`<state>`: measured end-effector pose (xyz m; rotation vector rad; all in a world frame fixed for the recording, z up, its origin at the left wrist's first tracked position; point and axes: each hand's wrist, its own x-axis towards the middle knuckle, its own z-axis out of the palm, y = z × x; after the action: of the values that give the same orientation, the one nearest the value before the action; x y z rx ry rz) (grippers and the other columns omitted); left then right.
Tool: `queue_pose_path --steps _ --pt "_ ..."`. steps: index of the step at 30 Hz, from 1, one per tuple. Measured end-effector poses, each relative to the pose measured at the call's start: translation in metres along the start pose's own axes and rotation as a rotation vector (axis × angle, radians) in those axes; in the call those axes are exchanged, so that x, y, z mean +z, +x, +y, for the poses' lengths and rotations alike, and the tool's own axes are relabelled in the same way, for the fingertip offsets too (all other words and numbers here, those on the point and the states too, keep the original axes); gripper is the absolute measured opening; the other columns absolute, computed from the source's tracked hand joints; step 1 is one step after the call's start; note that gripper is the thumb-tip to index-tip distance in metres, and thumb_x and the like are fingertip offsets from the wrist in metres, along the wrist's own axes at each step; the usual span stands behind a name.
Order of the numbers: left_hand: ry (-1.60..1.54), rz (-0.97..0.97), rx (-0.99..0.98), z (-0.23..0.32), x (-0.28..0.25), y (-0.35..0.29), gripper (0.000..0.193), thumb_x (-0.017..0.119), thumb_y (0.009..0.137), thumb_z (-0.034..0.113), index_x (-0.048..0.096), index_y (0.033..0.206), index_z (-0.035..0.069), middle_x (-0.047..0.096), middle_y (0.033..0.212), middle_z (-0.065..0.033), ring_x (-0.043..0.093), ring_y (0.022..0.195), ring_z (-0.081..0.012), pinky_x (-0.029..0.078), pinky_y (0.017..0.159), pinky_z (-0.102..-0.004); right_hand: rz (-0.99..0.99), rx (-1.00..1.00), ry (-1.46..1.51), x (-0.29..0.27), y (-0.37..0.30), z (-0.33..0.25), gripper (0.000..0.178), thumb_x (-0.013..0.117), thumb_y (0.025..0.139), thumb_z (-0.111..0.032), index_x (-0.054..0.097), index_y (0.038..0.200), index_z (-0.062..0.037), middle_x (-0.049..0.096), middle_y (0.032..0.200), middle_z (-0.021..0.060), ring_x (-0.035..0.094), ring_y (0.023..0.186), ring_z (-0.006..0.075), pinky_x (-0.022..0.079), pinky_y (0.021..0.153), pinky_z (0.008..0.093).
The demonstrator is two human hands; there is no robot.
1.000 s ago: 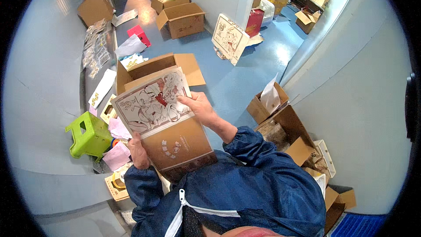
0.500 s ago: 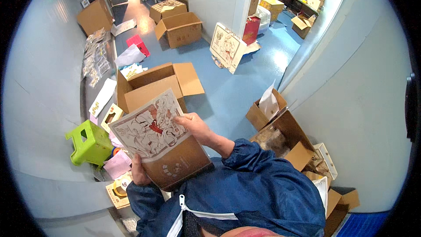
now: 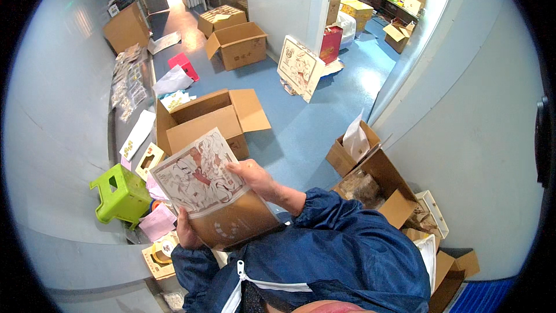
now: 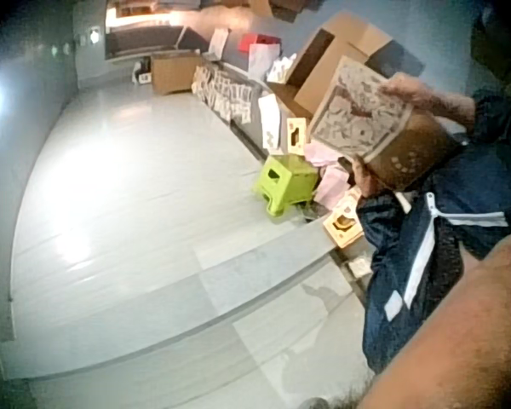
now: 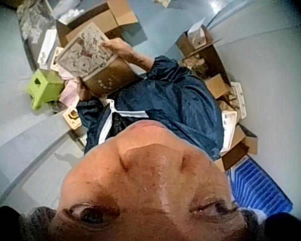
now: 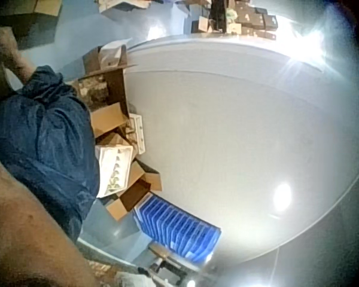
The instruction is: The person assembles flat-packed cardboard boxes by folding and interlocking the flaps. They handle multiple boxes, open them, and place them into larger shipping cartons. The task is performed by hand without tools.
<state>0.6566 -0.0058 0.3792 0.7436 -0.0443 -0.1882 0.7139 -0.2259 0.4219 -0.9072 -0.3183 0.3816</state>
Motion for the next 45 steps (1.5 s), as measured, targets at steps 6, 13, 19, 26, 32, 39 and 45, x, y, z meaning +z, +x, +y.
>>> queue_pose_path --steps 6,13,19,26,32,39,45 --pt "-0.019 -0.025 -0.049 -0.007 -0.002 -0.002 0.054 0.036 0.094 0.038 0.028 0.133 0.002 0.040 0.132 -0.0165 0.043 0.117 -0.0324 0.034 0.099 -0.0457 0.015 -0.049 -0.220 -0.011 -0.002 0.004 0.037 0.049 0.091 -0.028 0.059 0.100 0.0072 0.063 0.091 0.0085 0.059 0.079 0.0109 0.048 0.072 0.0248" --pt "-0.066 -0.026 -0.082 -0.013 -0.008 -0.004 0.053 0.033 0.094 0.038 0.027 0.134 0.003 0.040 0.132 -0.0172 0.042 0.119 -0.0326 0.033 0.100 -0.0460 0.024 -0.067 -0.162 -0.012 -0.005 0.010 0.037 0.050 0.091 -0.030 0.061 0.097 0.0049 0.063 0.088 0.0068 0.057 0.077 0.0088 0.047 0.070 0.0230" --pt "-0.083 -0.026 -0.103 -0.015 0.002 -0.008 0.053 0.032 0.095 0.038 0.028 0.133 0.002 0.040 0.132 -0.0174 0.041 0.119 -0.0316 0.033 0.101 -0.0446 0.027 -0.108 -0.249 -0.013 -0.013 0.007 0.036 0.051 0.090 -0.030 0.063 0.092 0.0036 0.063 0.082 0.0043 0.056 0.074 0.0078 0.046 0.066 0.0229" --pt "-0.083 0.022 -0.190 -0.004 0.012 -0.012 0.051 0.033 0.095 0.036 0.033 0.130 0.000 0.045 0.128 -0.0171 0.047 0.114 -0.0306 0.038 0.097 -0.0409 0.189 -0.006 -0.097 0.003 -0.023 0.005 0.035 0.049 0.091 -0.028 0.062 0.098 0.0029 0.065 0.086 0.0070 0.059 0.075 0.0106 0.048 0.069 0.0251" --pt "-0.034 0.126 -0.140 -0.008 0.018 -0.025 0.049 0.033 0.095 0.036 0.036 0.128 -0.001 0.048 0.124 -0.0154 0.049 0.111 -0.0275 0.040 0.094 -0.0380 0.314 0.143 -0.212 0.013 -0.035 -0.012 0.035 0.051 0.090 -0.027 0.060 0.101 0.0045 0.064 0.092 0.0086 0.060 0.078 0.0115 0.048 0.071 0.0246" --pt "-0.195 0.091 -0.285 -0.016 0.034 -0.045 0.052 0.026 0.096 0.039 0.030 0.133 0.002 0.042 0.131 -0.0151 0.044 0.117 -0.0296 0.036 0.098 -0.0409 0.318 0.214 -0.302 -0.001 -0.070 0.015 0.032 0.054 0.088 -0.024 0.060 0.101 0.0045 0.063 0.094 0.0073 0.057 0.081 0.0112 0.047 0.072 0.0247" --pt "-0.164 0.051 -0.284 0.030 0.083 -0.035 0.054 0.026 0.096 0.041 0.029 0.134 0.002 0.040 0.133 -0.0155 0.043 0.119 -0.0301 0.035 0.099 -0.0412 0.282 0.126 -0.193 0.039 -0.054 -0.040 0.032 0.052 0.088 -0.025 0.061 0.098 0.0034 0.063 0.089 0.0050 0.056 0.076 0.0107 0.046 0.068 0.0249"
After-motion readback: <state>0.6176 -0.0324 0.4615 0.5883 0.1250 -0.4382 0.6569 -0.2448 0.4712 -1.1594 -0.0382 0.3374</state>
